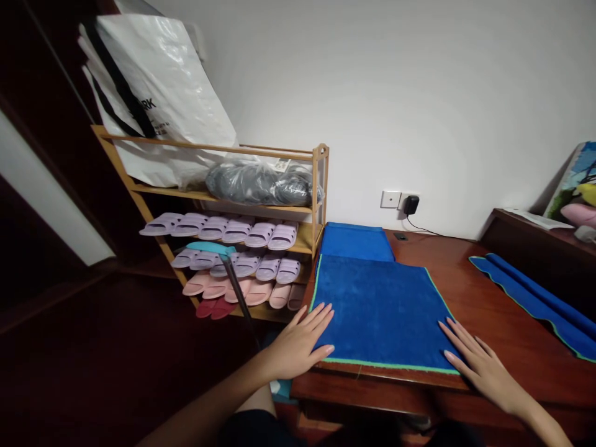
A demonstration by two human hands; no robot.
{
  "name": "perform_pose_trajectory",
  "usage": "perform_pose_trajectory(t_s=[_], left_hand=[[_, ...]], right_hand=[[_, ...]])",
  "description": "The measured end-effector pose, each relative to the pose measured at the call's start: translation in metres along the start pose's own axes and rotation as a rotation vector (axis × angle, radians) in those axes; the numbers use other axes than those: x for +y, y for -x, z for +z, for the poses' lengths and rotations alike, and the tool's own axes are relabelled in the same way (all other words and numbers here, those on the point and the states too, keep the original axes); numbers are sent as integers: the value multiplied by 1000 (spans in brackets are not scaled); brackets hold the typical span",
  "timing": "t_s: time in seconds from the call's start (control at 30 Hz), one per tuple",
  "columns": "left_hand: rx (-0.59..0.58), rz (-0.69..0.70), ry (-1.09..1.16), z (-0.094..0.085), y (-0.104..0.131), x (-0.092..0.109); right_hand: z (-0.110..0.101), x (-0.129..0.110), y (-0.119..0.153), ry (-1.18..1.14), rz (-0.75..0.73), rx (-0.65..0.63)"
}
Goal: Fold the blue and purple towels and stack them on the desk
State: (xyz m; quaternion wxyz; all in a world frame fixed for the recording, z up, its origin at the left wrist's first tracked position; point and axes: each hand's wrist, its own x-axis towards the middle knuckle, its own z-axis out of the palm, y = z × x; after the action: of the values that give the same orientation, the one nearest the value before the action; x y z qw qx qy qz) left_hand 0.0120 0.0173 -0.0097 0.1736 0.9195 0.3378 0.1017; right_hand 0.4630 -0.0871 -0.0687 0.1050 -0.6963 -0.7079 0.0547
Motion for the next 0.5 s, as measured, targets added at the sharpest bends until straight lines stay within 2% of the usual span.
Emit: perform_pose_trajectory(t_s=[0.07, 0.13, 0.2, 0.27, 0.37, 0.43, 0.5], left_hand=[[-16, -10, 34, -4, 1, -3], [15, -28, 37, -11, -10, -5], [97, -41, -2, -18, -34, -7], [176, -50, -70, -22, -68, -12], [229, -114, -177, -18, -119, -25], [159, -159, -209, -11, -141, -37], [103, -170, -220, -4, -151, -48]], right_hand=[[-7, 14, -2, -41, 30, -2], [-19, 14, -16, -92, 40, 60], [-31, 0, -43, -119, 1, 147], [-38, -25, -78, -87, -75, 145], [-33, -60, -128, -15, -124, 55], [-23, -72, -151, 0, -116, 30], [-11, -74, -164, 13, -91, 16]])
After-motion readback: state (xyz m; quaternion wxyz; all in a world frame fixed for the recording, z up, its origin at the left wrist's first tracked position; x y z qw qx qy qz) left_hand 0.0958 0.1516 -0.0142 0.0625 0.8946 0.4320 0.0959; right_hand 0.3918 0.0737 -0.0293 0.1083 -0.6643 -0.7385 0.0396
